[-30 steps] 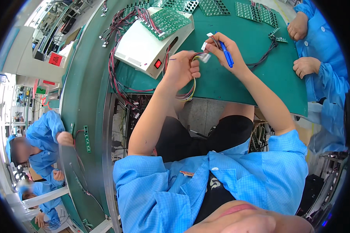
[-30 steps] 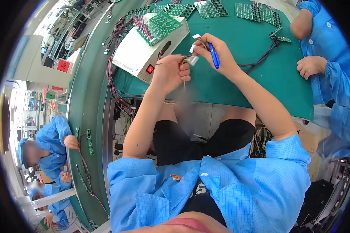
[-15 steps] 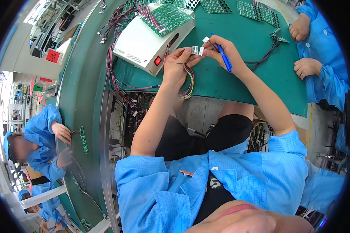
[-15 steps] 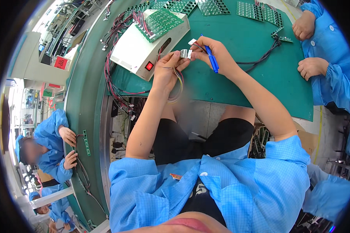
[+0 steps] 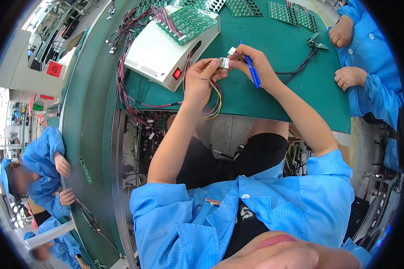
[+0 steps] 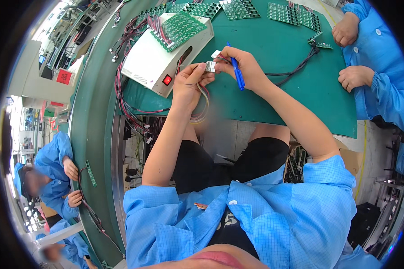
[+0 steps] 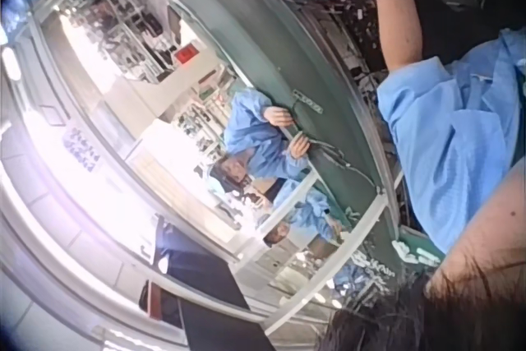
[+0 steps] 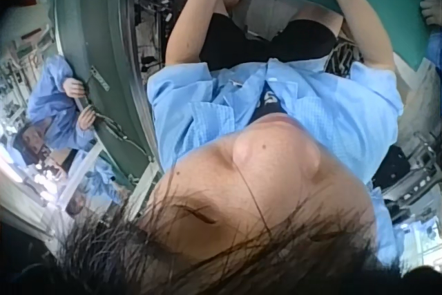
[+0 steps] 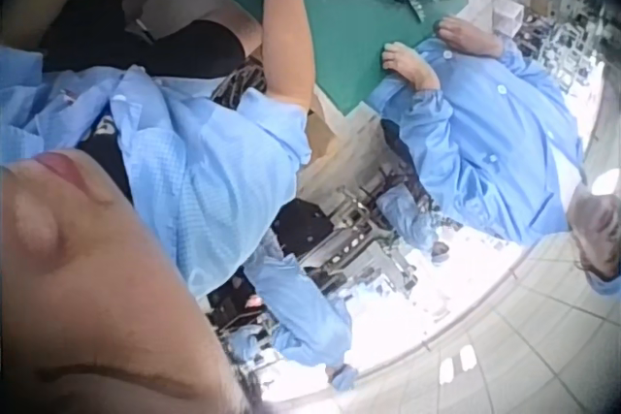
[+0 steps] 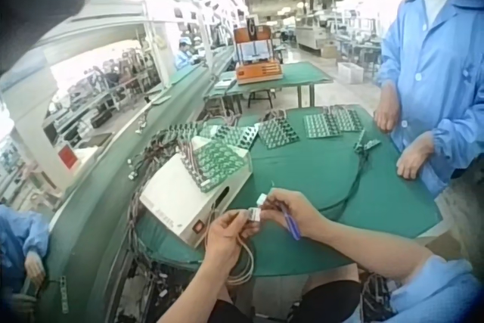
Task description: The recorder is connecting wire harnesses to several small green printed circuit boards (PCBs) and arranging them on the workbench.
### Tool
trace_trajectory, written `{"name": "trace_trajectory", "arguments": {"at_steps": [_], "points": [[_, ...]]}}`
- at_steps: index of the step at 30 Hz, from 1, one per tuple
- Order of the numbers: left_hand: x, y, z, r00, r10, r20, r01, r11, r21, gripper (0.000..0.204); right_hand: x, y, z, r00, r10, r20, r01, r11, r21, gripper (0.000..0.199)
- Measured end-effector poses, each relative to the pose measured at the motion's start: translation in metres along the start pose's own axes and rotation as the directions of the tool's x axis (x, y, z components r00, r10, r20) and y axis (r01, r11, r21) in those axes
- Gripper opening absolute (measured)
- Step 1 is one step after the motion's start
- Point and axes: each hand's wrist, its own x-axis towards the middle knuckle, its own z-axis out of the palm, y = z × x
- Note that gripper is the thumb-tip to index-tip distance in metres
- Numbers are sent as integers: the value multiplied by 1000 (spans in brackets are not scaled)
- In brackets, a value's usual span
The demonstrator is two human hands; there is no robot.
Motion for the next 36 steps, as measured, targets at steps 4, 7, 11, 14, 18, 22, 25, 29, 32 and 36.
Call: {"name": "trace_trajectory", "arguments": {"at_steps": [4,7,11,14,18,22,25,29,32,36], "points": [[0,-3,6,999,44,-22,-41,990,136,25,-1,15,3,996,-78,-40,79,996,40,18],[2,2,-5,1000,31,1,-31,987,156,25,3,7,4,999,23,28,-26,993,114,17],[-2,18,-9,999,-34,-18,38,907,419,23,-12,9,8,996,-87,20,90,972,-219,19],[-14,48,33,926,378,5,-272,658,702,18,-21,-1,26,979,-201,-25,197,974,-116,19],[-11,75,125,807,349,477,-575,278,770,16,-31,-2,43,987,-136,82,149,970,-190,21],[47,30,192,718,-77,691,-695,-51,717,22,-29,1,40,972,-208,109,226,954,-197,16],[110,-17,211,674,-232,701,-738,-199,644,27,-26,0,46,985,-73,154,99,981,-169,23],[178,-86,226,643,-304,703,-758,-121,641,45,-16,32,69,957,-287,29,284,915,-286,20],[191,-112,237,700,-319,639,-698,-116,706,54,-22,19,58,914,-400,-63,372,892,-258,20],[192,-118,244,753,-297,587,-652,-224,724,56,-22,19,55,904,-417,-93,382,886,-261,21]]}}
